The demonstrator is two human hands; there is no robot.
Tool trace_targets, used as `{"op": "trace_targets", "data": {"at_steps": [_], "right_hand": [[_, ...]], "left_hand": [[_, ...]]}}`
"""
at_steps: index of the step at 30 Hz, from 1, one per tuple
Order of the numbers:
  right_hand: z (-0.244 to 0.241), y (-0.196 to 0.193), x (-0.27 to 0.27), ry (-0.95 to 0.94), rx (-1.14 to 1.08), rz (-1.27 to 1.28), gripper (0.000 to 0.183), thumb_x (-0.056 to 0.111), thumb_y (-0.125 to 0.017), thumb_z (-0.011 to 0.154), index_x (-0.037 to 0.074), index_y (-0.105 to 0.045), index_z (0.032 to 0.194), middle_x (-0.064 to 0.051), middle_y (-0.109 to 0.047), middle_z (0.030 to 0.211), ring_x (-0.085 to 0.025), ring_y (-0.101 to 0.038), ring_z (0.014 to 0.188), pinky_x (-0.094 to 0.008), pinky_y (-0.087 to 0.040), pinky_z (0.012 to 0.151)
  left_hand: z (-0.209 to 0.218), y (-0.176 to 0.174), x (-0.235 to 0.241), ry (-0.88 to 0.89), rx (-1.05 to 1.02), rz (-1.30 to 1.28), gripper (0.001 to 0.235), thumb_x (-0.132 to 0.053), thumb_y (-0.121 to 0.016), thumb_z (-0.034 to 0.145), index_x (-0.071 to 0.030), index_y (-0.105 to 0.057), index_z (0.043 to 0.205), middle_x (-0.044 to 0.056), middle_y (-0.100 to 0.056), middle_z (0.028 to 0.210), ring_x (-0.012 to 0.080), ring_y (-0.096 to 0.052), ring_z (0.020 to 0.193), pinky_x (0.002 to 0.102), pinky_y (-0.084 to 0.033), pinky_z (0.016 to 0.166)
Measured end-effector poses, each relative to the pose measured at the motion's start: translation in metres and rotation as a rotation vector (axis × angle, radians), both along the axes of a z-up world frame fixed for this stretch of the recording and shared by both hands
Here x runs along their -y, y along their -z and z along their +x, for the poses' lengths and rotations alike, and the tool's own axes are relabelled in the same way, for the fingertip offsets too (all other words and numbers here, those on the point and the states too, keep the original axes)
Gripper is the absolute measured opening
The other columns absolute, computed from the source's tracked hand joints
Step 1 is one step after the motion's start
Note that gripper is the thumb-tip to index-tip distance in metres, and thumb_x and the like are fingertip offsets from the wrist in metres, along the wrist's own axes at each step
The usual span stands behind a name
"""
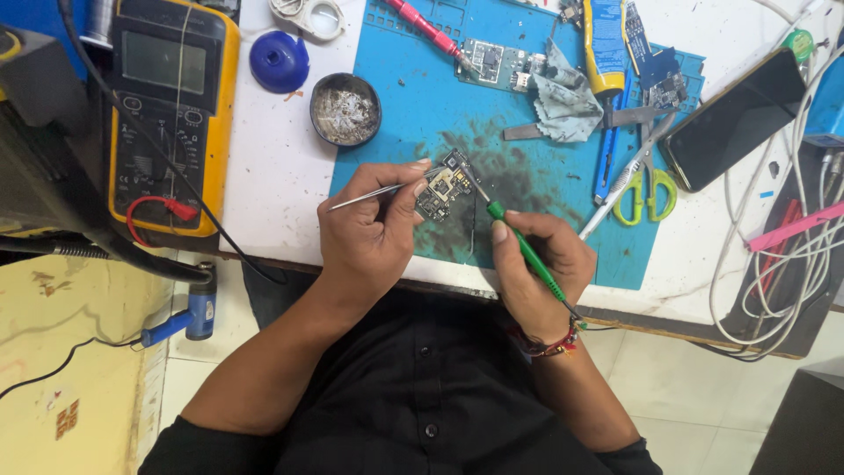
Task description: The person uses tweezers and a soldering iron to work on a small circuit board, then applies a substance from a blue container to the board. The person handles the board and tools with precision throughout the clip.
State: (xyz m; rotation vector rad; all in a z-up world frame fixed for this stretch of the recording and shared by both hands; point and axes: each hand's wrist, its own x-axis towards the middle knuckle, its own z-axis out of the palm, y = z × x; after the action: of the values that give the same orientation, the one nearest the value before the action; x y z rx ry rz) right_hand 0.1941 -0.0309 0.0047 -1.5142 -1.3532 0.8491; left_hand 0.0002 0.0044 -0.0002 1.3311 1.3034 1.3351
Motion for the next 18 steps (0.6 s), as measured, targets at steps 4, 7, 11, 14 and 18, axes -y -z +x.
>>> {"op": "trace_targets", "data": {"at_steps": [4,7,11,14,18], "right_hand": [[-0.001,-0.002,0.002,-0.018,-0.047,0.109,0.012,0.0,-0.072,0.1,-0.002,-0.067,0.111,-0.004,-0.073,0.096,-0.005,-0.064,0.084,-0.021,-0.05,0.075],[-0.001,-0.01,0.006,0.035,0.016,0.136,0.012,0.0,-0.071,0.101,-0.002,-0.067,0.112,-0.005,-0.073,0.097,-0.008,-0.068,0.087,-0.023,-0.053,0.077],[0.018,-0.029,0.016,-0.043,0.383,0.159,0.008,0.001,-0.073,0.094,-0.001,-0.069,0.1,-0.007,-0.07,0.085,-0.009,-0.065,0.075,-0.025,-0.05,0.069],[0.051,-0.04,0.03,-0.145,0.255,0.028,0.005,0.001,-0.071,0.091,0.0,-0.072,0.096,-0.006,-0.07,0.082,-0.009,-0.064,0.07,-0.023,-0.048,0.064],[0.114,-0.032,0.047,0.239,-0.173,0.202,0.003,0.002,-0.068,0.11,0.002,-0.066,0.111,-0.003,-0.066,0.09,-0.009,-0.056,0.068,-0.02,-0.044,0.061]], "left_hand": [[0.0,0.004,0.002,-0.004,0.027,-0.027,0.009,-0.002,-0.067,0.104,0.0,-0.065,0.112,0.013,-0.078,0.112,0.0083,-0.073,0.075,0.023,-0.061,0.064],[0.0,0.008,0.004,-0.001,0.119,0.005,0.011,-0.002,-0.065,0.105,0.001,-0.061,0.116,0.017,-0.076,0.118,0.0087,-0.072,0.08,0.022,-0.061,0.068],[0.0,0.015,0.009,0.028,0.217,0.016,0.015,-0.002,-0.064,0.107,0.001,-0.057,0.12,0.02,-0.073,0.124,0.0091,-0.07,0.082,0.022,-0.058,0.072],[0.0,0.018,0.011,0.037,0.234,0.031,0.016,-0.001,-0.063,0.108,0.001,-0.055,0.121,0.02,-0.071,0.126,0.0096,-0.07,0.083,0.022,-0.058,0.074],[-0.001,0.019,0.013,0.052,0.263,0.024,0.018,-0.001,-0.063,0.108,0.002,-0.053,0.123,0.021,-0.069,0.128,0.0105,-0.07,0.085,0.022,-0.057,0.076]]}}
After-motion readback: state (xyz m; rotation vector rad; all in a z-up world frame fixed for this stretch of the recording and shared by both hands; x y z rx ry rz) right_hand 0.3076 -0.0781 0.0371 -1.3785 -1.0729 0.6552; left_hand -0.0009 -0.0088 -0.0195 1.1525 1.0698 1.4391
